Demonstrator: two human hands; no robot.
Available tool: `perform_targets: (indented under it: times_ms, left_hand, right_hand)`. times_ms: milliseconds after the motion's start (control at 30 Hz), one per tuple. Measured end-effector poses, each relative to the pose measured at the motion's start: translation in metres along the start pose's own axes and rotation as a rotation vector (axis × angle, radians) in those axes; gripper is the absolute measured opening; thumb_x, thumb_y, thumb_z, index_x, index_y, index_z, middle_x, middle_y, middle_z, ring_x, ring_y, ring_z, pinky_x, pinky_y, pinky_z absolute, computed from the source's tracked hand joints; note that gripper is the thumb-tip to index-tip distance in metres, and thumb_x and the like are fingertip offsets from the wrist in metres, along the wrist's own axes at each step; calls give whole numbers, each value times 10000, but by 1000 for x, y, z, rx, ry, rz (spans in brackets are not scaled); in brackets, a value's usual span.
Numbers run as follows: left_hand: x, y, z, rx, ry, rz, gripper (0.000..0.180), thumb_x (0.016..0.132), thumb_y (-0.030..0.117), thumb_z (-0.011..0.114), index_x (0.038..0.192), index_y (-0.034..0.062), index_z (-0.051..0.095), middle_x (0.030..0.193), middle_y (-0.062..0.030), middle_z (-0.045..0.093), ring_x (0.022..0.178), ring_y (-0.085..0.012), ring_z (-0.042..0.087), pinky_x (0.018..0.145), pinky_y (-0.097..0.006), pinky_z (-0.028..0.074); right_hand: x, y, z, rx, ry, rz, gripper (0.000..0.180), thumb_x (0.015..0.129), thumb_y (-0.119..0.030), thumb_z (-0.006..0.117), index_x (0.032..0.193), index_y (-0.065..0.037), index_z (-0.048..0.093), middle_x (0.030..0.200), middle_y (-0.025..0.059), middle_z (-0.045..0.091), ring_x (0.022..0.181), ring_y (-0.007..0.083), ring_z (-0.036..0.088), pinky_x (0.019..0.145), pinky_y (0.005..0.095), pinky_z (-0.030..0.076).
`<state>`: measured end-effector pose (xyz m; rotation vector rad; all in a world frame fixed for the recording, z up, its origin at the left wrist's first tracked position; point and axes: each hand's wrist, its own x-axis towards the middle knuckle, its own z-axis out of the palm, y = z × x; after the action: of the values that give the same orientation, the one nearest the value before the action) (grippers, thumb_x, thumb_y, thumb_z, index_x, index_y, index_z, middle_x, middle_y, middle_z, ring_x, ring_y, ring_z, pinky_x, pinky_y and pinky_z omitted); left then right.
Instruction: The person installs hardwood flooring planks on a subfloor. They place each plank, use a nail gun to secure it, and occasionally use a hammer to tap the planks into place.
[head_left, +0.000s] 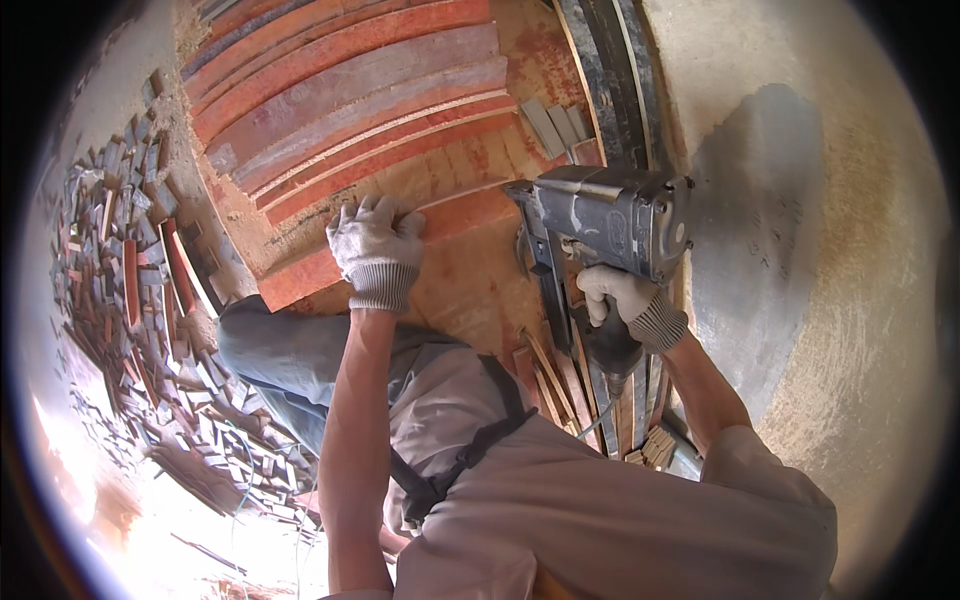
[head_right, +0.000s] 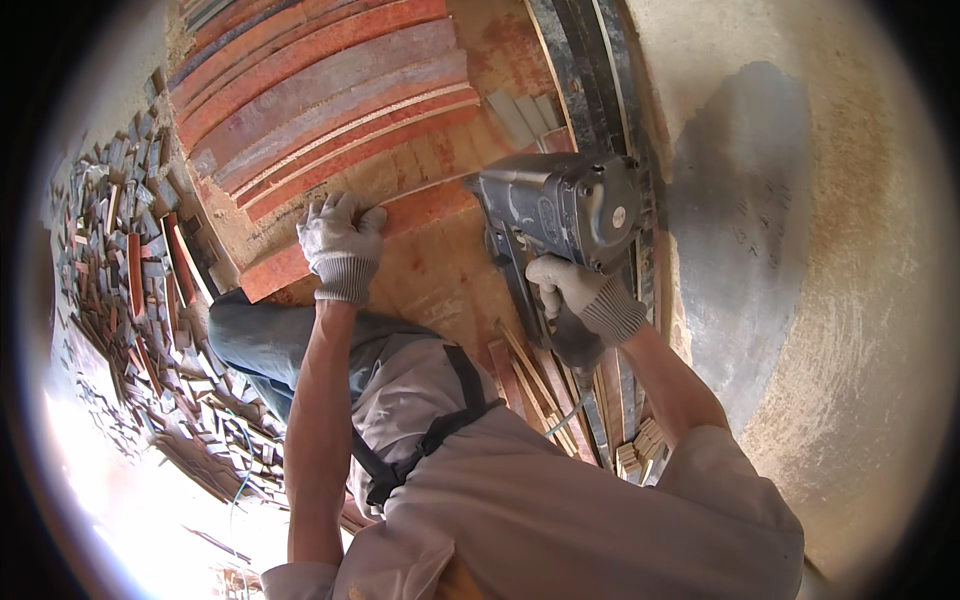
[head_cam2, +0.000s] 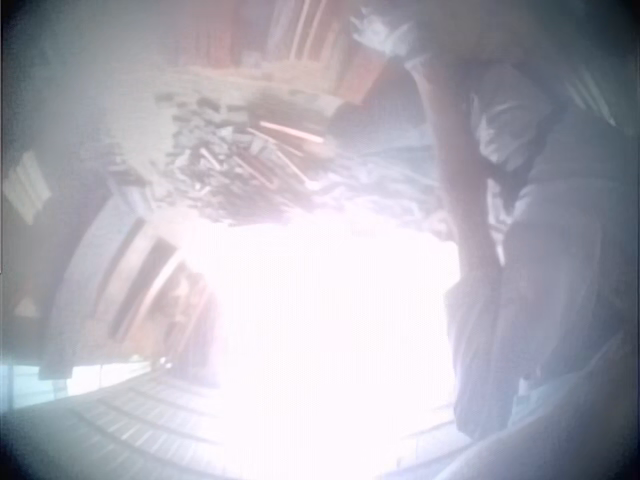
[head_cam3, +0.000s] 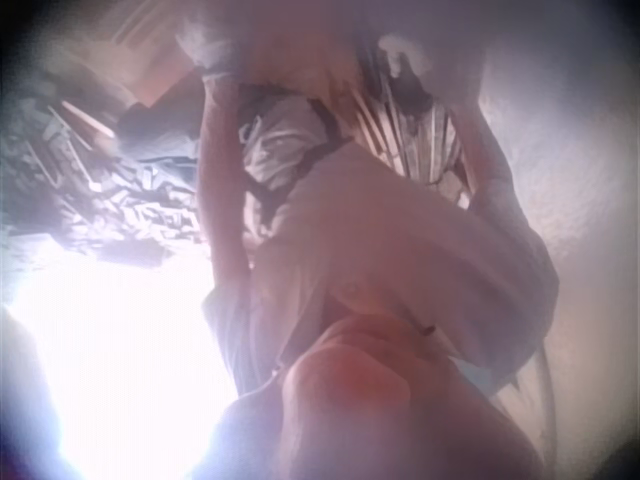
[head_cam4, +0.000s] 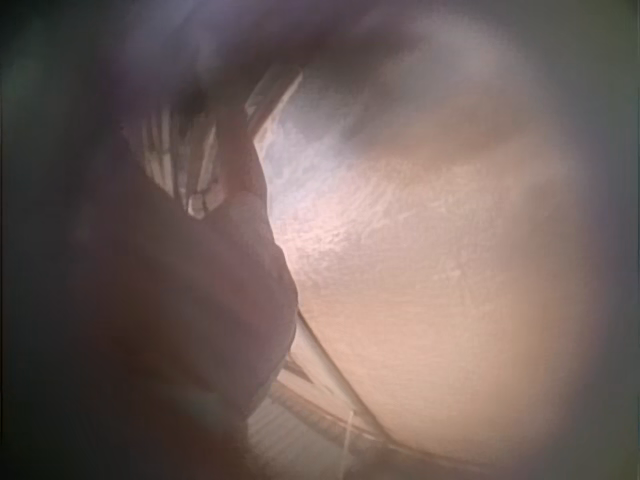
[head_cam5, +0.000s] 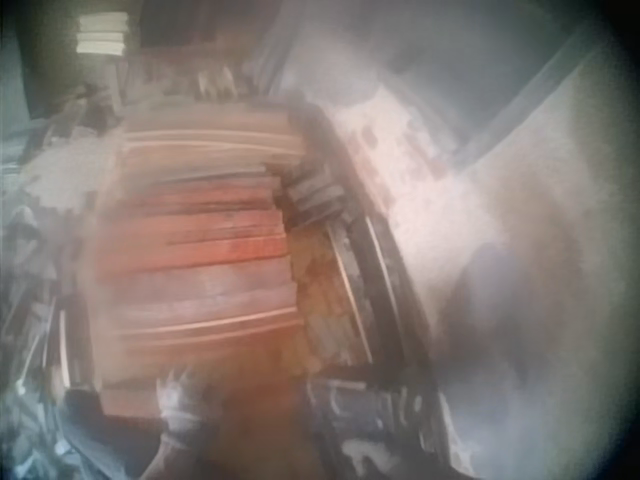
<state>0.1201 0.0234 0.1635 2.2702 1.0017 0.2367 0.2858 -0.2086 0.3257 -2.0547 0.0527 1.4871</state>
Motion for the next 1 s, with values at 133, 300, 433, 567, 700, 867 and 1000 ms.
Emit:
perform_targets:
  times_ms: [133, 300, 433, 567, 700, 867, 1000]
  left_hand:
    - [0, 1, 0, 25, 19, 4, 118, 780, 257, 758, 821, 147, 753, 903, -79, 724, 928, -338, 650, 945, -473, 452]
    - [-1, 0, 0, -1, 10, 2, 119, 777, 257, 757, 828, 149, 755, 907, -79, 725, 935, -334, 652, 926, -474, 455]
    - [-1, -2, 2, 2, 22, 14, 108, 781, 256, 752, 825, 157, 751, 902, -73, 721, 927, -331, 649, 920, -476, 452]
    - [0, -1, 2, -2, 37, 28, 99, 792, 256, 742, 829, 164, 743, 896, -65, 711, 922, -330, 640, 924, -478, 447]
    - [-2, -3, 1, -28, 64, 64, 100, 806, 258, 725, 838, 165, 739, 895, -70, 703, 927, -336, 635, 930, -484, 440]
    - [-3, -7, 3, -18, 27, 52, 119, 817, 271, 739, 844, 156, 746, 901, -72, 707, 942, -335, 636, 933, -481, 436]
    - [-3, -9, 3, -43, 25, 66, 128, 818, 285, 731, 846, 161, 737, 910, -83, 705, 946, -348, 634, 940, -494, 433]
  right_hand:
    - [0, 2, -2, -28, -7, -40, 376, 986, -254, 573, 659, -71, 600, 599, 32, 574, 623, 130, 576, 704, 300, 486]
    - [-2, 5, -1, -14, -11, -59, 372, 976, -253, 585, 648, -79, 601, 603, 35, 584, 615, 134, 577, 715, 303, 489]
    - [-5, -1, 5, -61, 24, -46, 333, 954, -230, 604, 658, -79, 612, 598, 31, 583, 585, 129, 564, 704, 291, 487]
    - [-11, -10, 9, 96, 89, 39, 232, 940, -156, 595, 732, -53, 600, 618, 37, 565, 563, 138, 547, 638, 288, 468]
    - [-15, -11, 15, 52, 72, 34, 301, 965, -210, 588, 702, -68, 621, 593, 27, 579, 571, 115, 548, 654, 285, 459]
    - [-7, -12, 30, -67, -81, -77, 337, 991, -205, 553, 689, -70, 617, 593, 30, 575, 573, 117, 545, 671, 289, 465]
    - [-4, -20, 43, 11, -59, -36, 149, 936, -118, 574, 997, -3, 648, 619, 30, 549, 565, 124, 541, 597, 277, 451]
